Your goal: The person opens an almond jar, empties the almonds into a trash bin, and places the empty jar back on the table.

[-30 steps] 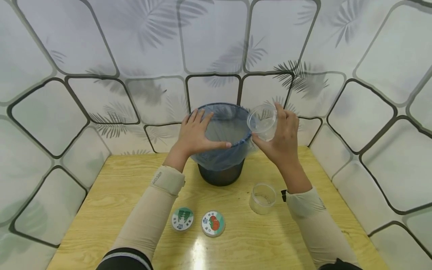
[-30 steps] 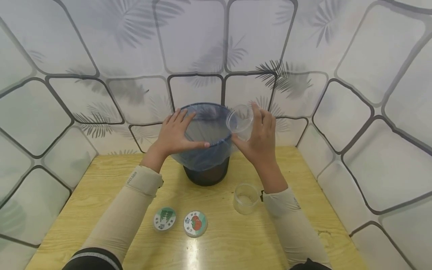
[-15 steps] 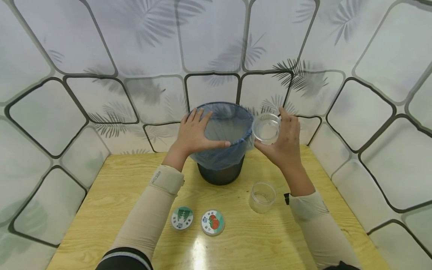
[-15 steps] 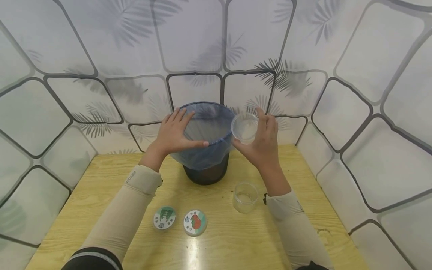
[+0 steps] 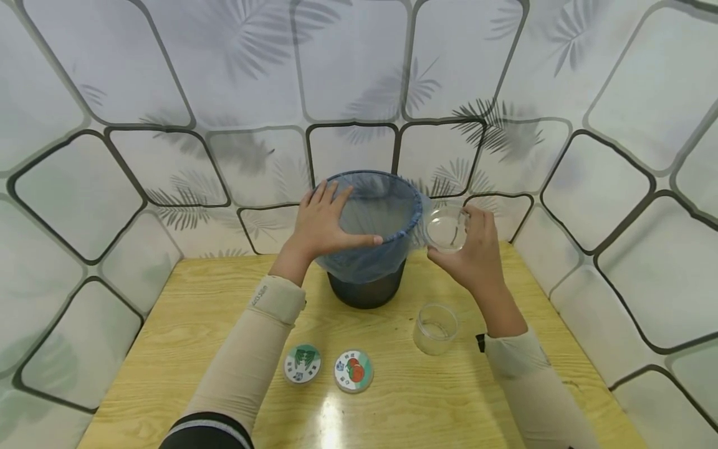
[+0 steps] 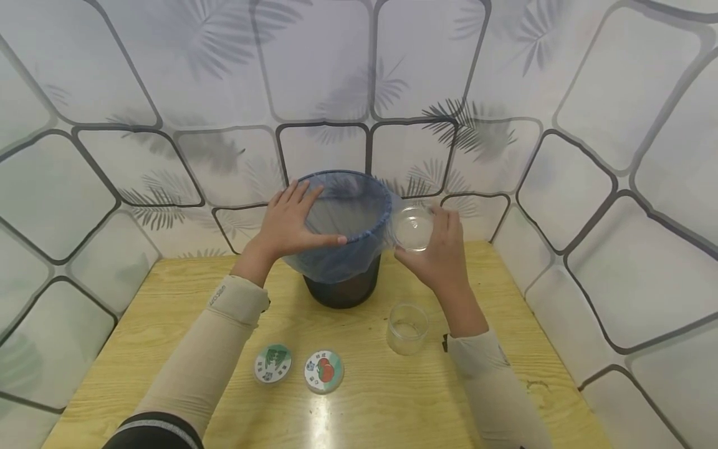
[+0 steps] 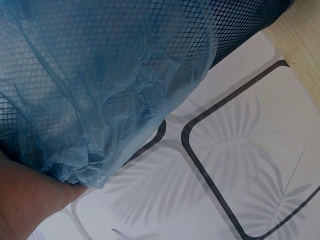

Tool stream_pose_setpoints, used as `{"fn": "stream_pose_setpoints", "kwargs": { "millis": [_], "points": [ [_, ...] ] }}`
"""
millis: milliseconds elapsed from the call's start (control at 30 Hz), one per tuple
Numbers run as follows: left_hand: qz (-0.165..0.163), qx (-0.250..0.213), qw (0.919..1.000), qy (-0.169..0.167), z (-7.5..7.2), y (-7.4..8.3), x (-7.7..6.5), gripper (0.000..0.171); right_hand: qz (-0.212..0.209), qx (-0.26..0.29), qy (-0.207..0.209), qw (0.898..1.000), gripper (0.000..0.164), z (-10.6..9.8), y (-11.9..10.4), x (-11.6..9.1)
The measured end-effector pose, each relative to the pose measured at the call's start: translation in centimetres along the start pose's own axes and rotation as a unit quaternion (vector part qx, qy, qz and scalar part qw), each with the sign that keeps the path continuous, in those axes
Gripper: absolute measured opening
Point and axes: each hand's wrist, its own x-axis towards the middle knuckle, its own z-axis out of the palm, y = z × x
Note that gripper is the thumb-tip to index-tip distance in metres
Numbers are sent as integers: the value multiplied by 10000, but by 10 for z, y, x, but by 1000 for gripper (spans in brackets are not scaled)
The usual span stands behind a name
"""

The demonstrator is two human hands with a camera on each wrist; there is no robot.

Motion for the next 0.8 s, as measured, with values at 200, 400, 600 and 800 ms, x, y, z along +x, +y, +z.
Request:
{"fn": "stream_pose_setpoints", "kwargs": {
  "millis": [200,400,600,800],
  "points": [
    [17,-18,10000,-44,0,0,0,126,438,-55,-415,9982,87,0,7,-12],
    [38,-7,10000,-22,0,0,-1,125,780,-189,-808,9935,87,1,10,-21],
    [39,-5,10000,-26,0,-1,1,125,1110,-265,-1308,9848,91,3,16,-30],
    [27,-21,10000,-11,1,-2,2,127,1265,-409,-1610,9780,92,7,25,-37]
  ]
}}
